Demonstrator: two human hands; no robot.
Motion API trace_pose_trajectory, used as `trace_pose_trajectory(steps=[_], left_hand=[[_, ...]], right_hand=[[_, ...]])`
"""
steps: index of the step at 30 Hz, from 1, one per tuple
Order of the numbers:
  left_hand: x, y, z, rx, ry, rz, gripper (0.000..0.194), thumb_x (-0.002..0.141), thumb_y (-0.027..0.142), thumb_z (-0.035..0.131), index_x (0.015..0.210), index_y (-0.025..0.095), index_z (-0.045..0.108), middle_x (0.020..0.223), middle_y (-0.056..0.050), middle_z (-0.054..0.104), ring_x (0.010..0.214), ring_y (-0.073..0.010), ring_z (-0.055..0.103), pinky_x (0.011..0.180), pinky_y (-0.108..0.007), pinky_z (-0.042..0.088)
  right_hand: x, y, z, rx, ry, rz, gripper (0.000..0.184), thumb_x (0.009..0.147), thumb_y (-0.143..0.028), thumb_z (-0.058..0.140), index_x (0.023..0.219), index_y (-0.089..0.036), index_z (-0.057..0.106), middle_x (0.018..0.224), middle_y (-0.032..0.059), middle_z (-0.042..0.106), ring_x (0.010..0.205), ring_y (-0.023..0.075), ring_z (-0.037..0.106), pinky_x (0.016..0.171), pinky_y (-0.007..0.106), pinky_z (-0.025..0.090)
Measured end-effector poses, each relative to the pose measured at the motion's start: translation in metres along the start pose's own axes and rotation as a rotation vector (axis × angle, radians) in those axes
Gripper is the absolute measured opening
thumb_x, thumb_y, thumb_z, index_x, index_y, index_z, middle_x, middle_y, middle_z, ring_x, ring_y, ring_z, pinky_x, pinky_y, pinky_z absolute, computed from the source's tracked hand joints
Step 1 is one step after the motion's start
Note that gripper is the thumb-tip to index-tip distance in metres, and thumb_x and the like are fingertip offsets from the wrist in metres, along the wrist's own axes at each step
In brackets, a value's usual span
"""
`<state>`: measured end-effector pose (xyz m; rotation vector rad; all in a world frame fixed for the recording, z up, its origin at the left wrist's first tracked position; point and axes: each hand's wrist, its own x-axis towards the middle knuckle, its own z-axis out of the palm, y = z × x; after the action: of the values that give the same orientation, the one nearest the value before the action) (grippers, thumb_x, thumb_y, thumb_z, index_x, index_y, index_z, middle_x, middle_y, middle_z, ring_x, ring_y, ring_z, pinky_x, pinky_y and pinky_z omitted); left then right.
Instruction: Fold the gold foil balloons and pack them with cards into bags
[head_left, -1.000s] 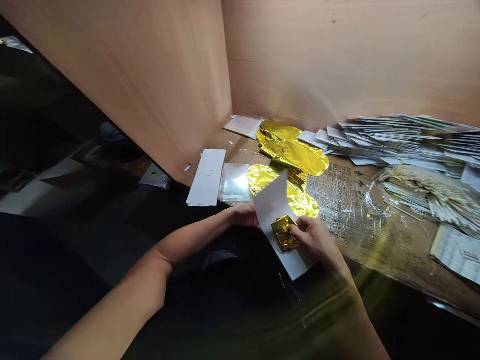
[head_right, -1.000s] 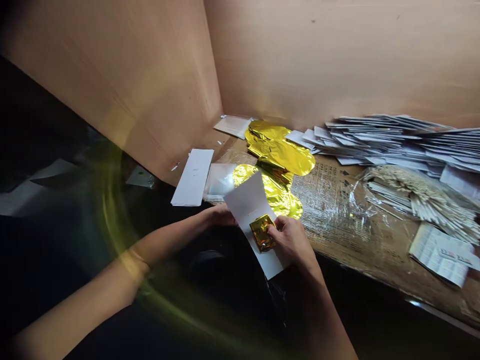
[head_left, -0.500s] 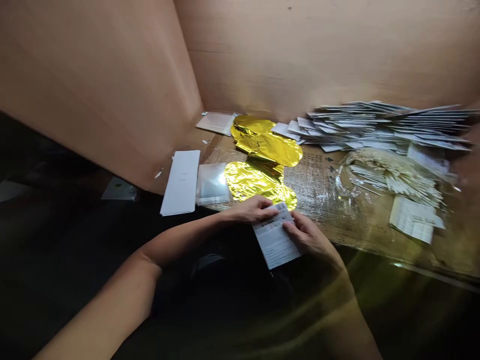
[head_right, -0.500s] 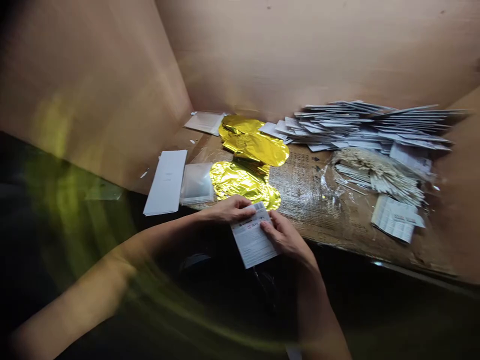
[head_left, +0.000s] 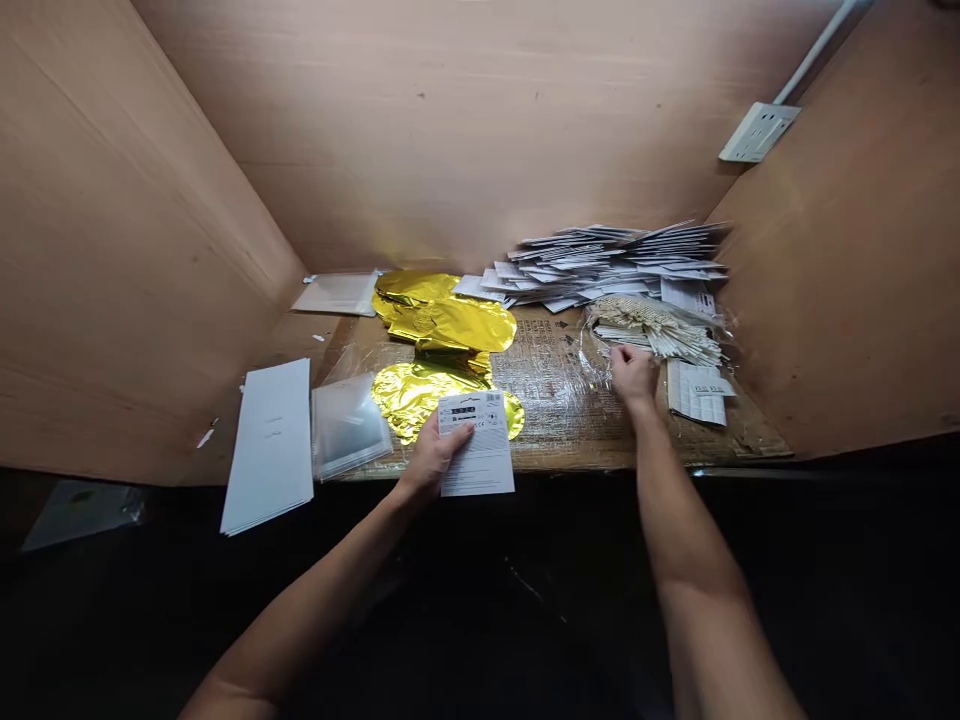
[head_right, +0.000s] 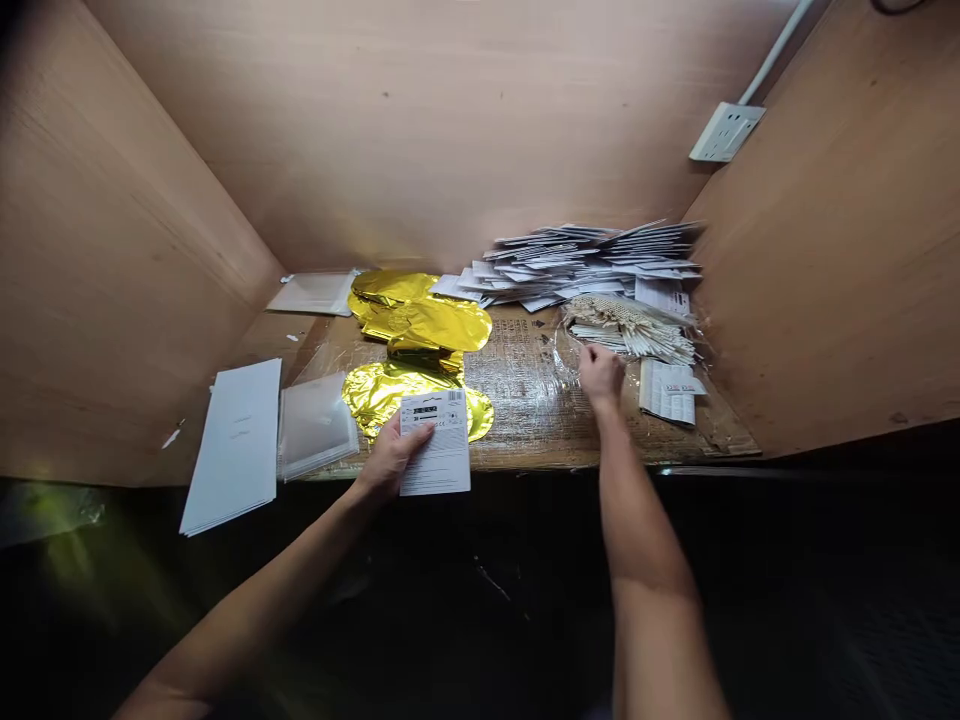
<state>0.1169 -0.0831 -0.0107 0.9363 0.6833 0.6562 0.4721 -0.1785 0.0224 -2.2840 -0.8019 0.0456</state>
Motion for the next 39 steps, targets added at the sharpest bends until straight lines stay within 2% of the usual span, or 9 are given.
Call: trace_pose_trajectory(steps=[5, 10, 13, 19, 22, 25, 30, 35, 39], left_hand=[[-0.001, 0.000, -0.007, -0.055, 0.022, -0.109, 0.061, 0.073, 0.041, 0.094, 0.120, 0.014, 0.066, 0.114, -0.014, 0.080, 0.097, -0.0283, 0.078, 0.093, -0.043, 0.064], [-0.006, -0.001, -0.008, -0.058, 0.040, -0.129, 0.062, 0.071, 0.041, 0.096, 0.119, 0.012, 0.068, 0.112, -0.016, 0.080, 0.097, -0.0294, 0.079, 0.092, -0.042, 0.064], [-0.008, -0.001, -0.012, -0.064, 0.037, -0.130, 0.062, 0.071, 0.042, 0.096, 0.118, 0.012, 0.069, 0.112, -0.016, 0.081, 0.096, -0.0302, 0.079, 0.089, -0.041, 0.065], [-0.013, 0.002, -0.016, -0.075, 0.052, -0.147, 0.057, 0.072, 0.040, 0.095, 0.116, 0.014, 0.070, 0.111, -0.015, 0.081, 0.095, -0.0301, 0.079, 0.085, -0.039, 0.065], [-0.019, 0.005, -0.017, -0.098, 0.065, -0.163, 0.057, 0.071, 0.038, 0.096, 0.117, 0.015, 0.070, 0.110, -0.014, 0.081, 0.093, -0.0300, 0.080, 0.085, -0.040, 0.065], [-0.021, 0.008, -0.013, -0.097, 0.065, -0.173, 0.060, 0.069, 0.038, 0.097, 0.117, 0.014, 0.069, 0.108, -0.014, 0.081, 0.092, -0.0298, 0.080, 0.086, -0.041, 0.065], [-0.022, 0.011, 0.002, -0.069, 0.004, -0.185, 0.062, 0.068, 0.041, 0.097, 0.115, 0.013, 0.069, 0.109, -0.015, 0.081, 0.092, -0.0294, 0.079, 0.085, -0.039, 0.064], [-0.028, 0.011, 0.004, -0.092, -0.028, -0.190, 0.058, 0.073, 0.040, 0.095, 0.117, 0.014, 0.069, 0.111, -0.016, 0.081, 0.093, -0.0294, 0.079, 0.085, -0.039, 0.065], [-0.032, 0.009, -0.008, -0.097, 0.017, -0.183, 0.055, 0.074, 0.039, 0.094, 0.116, 0.014, 0.069, 0.110, -0.016, 0.081, 0.091, -0.0297, 0.080, 0.082, -0.039, 0.065]], right_hand=[[0.089, 0.045, -0.038, -0.279, -0.151, 0.014, 0.028, 0.105, -0.039, 0.066, 0.126, -0.020, 0.070, 0.131, 0.0110, 0.070, 0.112, 0.0240, 0.069, 0.097, 0.045, 0.059], [0.110, 0.059, -0.028, -0.445, -0.460, -0.050, 0.036, 0.104, -0.038, 0.069, 0.135, -0.019, 0.066, 0.136, 0.0111, 0.067, 0.113, 0.0253, 0.070, 0.096, 0.047, 0.061], [0.109, 0.062, -0.027, -0.483, -0.536, -0.113, 0.031, 0.103, -0.039, 0.070, 0.126, -0.018, 0.069, 0.127, 0.0096, 0.070, 0.106, 0.0226, 0.070, 0.092, 0.043, 0.061], [0.055, 0.074, -0.040, -0.499, -0.498, -0.158, 0.042, 0.104, -0.048, 0.057, 0.085, -0.017, 0.079, 0.073, 0.0074, 0.072, 0.069, 0.0207, 0.060, 0.069, 0.033, 0.043], [0.009, 0.086, -0.036, -0.562, -0.432, -0.111, 0.038, 0.104, -0.045, 0.052, 0.118, -0.022, 0.080, 0.094, 0.0131, 0.076, 0.083, 0.0283, 0.069, 0.076, 0.037, 0.047], [-0.013, 0.093, -0.023, -0.642, -0.257, -0.046, 0.054, 0.108, -0.044, 0.038, 0.154, -0.023, 0.058, 0.126, 0.0244, 0.067, 0.110, 0.0385, 0.068, 0.091, 0.050, 0.050], [0.023, 0.088, -0.015, -0.619, -0.172, -0.071, 0.061, 0.106, -0.031, 0.037, 0.165, -0.016, 0.042, 0.136, 0.0305, 0.060, 0.120, 0.0420, 0.063, 0.098, 0.055, 0.050], [0.057, 0.076, -0.018, -0.495, -0.178, -0.279, 0.065, 0.094, -0.013, 0.049, 0.159, -0.008, 0.044, 0.145, 0.0218, 0.062, 0.127, 0.0298, 0.060, 0.109, 0.035, 0.046], [0.055, 0.072, -0.026, -0.449, 0.029, -0.285, 0.052, 0.099, -0.013, 0.037, 0.148, -0.001, 0.052, 0.144, 0.0281, 0.058, 0.134, 0.0336, 0.053, 0.114, 0.040, 0.040]])
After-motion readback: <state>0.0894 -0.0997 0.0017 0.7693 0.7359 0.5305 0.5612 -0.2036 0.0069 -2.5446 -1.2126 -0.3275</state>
